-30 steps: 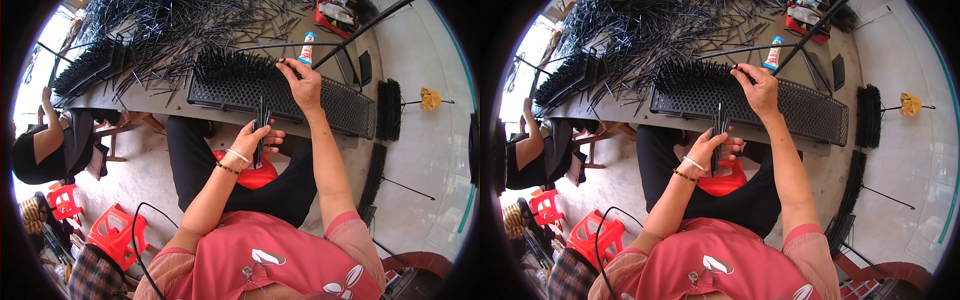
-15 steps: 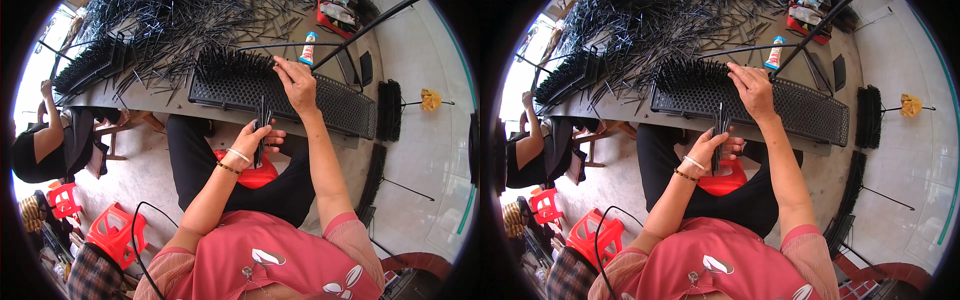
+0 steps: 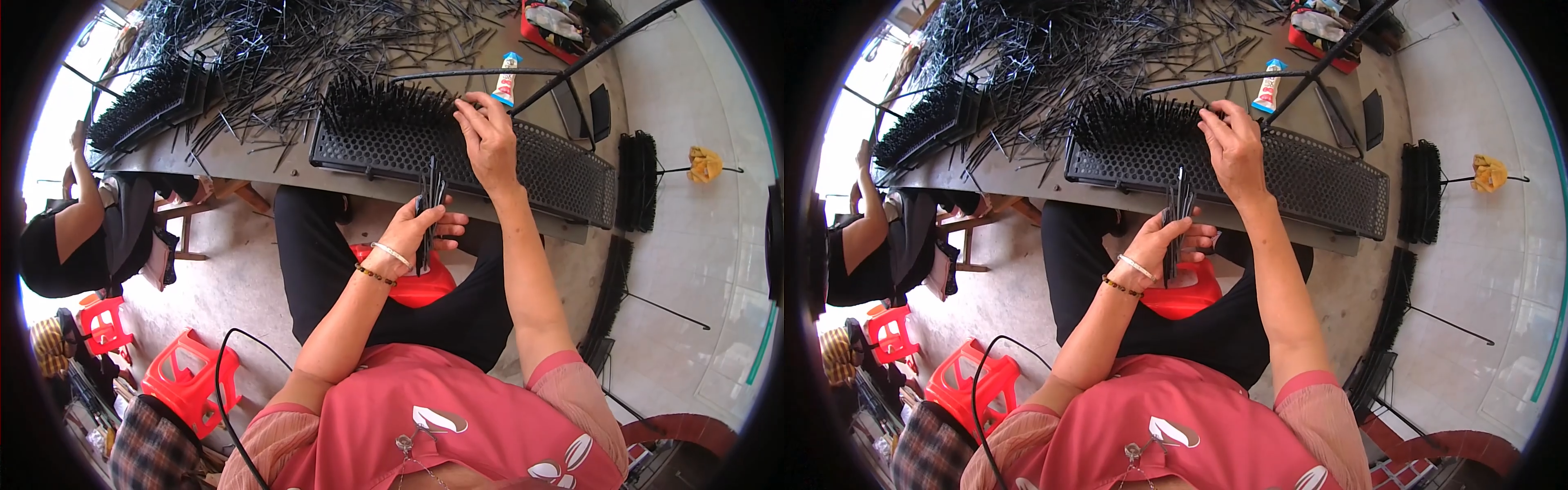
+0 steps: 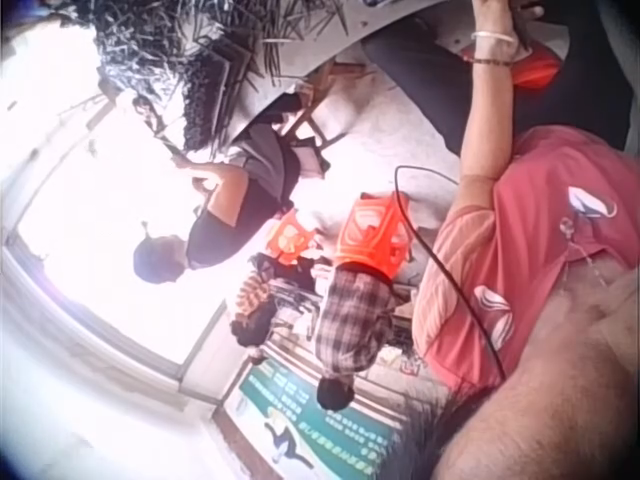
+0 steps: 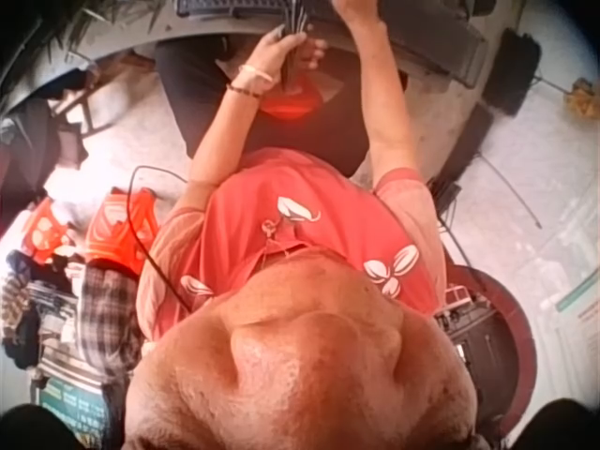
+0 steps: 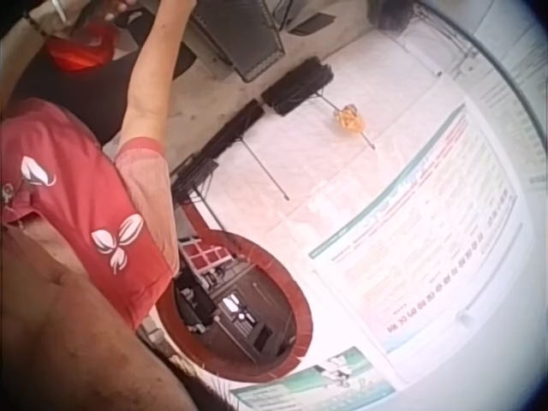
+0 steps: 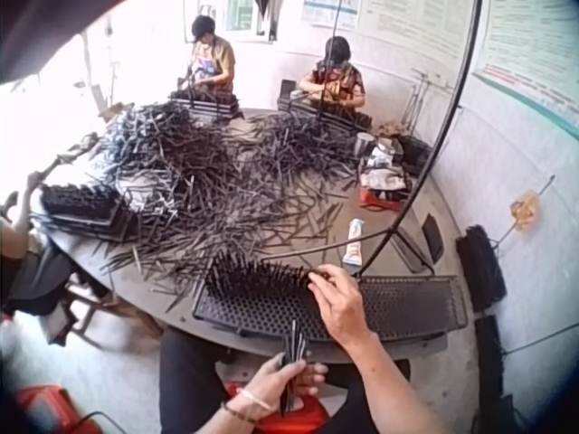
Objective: Manually inserting black bristle bundles into a mounting plate grid.
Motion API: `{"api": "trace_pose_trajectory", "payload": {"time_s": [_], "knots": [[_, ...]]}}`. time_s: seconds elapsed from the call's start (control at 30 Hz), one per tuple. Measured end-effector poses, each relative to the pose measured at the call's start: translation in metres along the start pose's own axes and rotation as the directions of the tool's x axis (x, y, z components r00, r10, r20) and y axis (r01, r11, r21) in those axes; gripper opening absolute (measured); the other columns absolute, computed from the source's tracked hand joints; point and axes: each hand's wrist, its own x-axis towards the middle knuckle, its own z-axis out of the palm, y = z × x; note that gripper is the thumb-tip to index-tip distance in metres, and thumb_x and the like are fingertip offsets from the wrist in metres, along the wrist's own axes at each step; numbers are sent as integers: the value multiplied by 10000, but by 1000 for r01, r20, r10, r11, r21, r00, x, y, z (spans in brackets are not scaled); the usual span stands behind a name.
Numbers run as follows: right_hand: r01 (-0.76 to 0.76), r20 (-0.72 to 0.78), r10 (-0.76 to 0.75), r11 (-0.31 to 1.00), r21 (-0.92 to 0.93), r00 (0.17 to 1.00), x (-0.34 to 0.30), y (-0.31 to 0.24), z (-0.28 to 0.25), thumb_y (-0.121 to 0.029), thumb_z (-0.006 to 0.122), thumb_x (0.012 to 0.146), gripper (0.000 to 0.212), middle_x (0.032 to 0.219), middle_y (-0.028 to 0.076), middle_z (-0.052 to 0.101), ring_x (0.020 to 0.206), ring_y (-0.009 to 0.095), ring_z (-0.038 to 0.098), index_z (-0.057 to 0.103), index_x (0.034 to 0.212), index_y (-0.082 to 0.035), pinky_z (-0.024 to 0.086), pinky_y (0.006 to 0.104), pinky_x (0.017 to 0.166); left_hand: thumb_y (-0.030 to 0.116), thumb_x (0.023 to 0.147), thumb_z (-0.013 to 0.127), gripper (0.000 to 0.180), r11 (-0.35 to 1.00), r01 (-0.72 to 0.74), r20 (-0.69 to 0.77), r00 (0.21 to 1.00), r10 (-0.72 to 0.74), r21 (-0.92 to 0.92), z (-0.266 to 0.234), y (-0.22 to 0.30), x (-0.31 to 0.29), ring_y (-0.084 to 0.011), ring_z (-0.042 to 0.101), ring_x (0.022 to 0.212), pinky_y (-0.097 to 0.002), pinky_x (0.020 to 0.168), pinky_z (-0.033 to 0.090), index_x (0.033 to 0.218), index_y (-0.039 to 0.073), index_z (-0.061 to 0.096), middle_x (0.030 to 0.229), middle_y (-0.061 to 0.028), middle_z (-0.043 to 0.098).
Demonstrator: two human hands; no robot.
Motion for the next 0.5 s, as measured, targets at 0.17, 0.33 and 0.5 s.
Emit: {"api": "trace_pose_trajectory", "payload": {"time_s": [0.17,0.33,0.5], "knots": [[-30,-33,35,989,145,999,2,1,3,-56,682,815,219,1037,78,603,778,197,607,669,1033,-32,496,298,674,166,957,500,254,1000,-15,8,1000,15,-11,1,2,1,-191,665,796,-306,630,562,1191,72,525,1045,-143,662],[-128,-105,159,959,251,982,0,-10,-13,-66,656,857,146,896,67,627,744,149,589,671,990,-8,465,258,645,189,963,500,253,999,-45,19,999,46,-10,5,8,-6,-165,655,731,-319,627,564,1193,90,541,1026,-115,668],[-652,539,416,655,381,732,-31,-28,-31,-106,669,854,184,856,48,648,714,90,575,680,976,30,464,231,643,213,968,500,250,995,-77,63,995,81,-55,2,11,-9,-159,650,705,-343,624,571,1189,105,544,1003,-98,670]]}}
